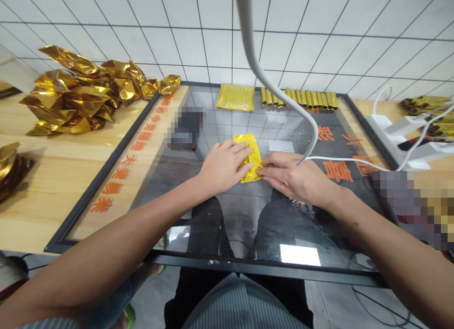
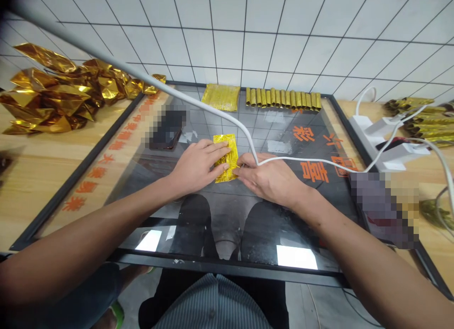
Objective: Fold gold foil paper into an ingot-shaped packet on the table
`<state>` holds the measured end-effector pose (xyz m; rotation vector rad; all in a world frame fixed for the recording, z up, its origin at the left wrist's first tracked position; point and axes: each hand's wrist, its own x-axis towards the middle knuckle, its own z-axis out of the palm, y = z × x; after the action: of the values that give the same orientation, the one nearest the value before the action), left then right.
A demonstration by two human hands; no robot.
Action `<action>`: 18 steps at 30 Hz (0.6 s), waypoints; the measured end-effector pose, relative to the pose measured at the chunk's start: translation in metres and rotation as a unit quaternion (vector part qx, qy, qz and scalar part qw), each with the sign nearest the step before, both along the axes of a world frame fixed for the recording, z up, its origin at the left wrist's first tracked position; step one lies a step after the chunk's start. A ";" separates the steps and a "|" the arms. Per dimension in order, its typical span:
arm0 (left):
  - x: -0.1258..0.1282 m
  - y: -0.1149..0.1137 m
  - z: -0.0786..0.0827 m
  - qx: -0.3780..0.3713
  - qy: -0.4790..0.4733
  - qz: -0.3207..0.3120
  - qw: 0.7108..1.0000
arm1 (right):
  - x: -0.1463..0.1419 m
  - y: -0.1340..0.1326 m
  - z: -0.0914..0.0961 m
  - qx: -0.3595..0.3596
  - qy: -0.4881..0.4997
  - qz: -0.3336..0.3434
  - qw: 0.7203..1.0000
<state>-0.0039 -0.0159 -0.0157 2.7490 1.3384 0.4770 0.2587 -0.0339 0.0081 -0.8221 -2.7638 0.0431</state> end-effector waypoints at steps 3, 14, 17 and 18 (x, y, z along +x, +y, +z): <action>-0.002 0.003 -0.003 -0.003 -0.014 -0.007 1.000 | -0.001 0.000 -0.001 -0.006 0.007 0.000 1.000; -0.003 0.007 -0.007 0.000 -0.036 -0.018 0.999 | -0.004 0.000 -0.005 -0.024 0.016 -0.010 1.000; -0.003 0.008 -0.008 -0.001 -0.038 -0.017 0.999 | -0.006 -0.001 -0.004 -0.024 0.009 -0.012 1.000; -0.002 0.009 -0.008 -0.001 -0.038 -0.016 0.999 | -0.007 -0.001 -0.004 -0.023 0.005 -0.013 1.000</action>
<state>-0.0064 -0.0074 -0.0242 2.7175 1.2746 0.5713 0.2514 -0.0346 0.0043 -0.8673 -2.7522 0.1067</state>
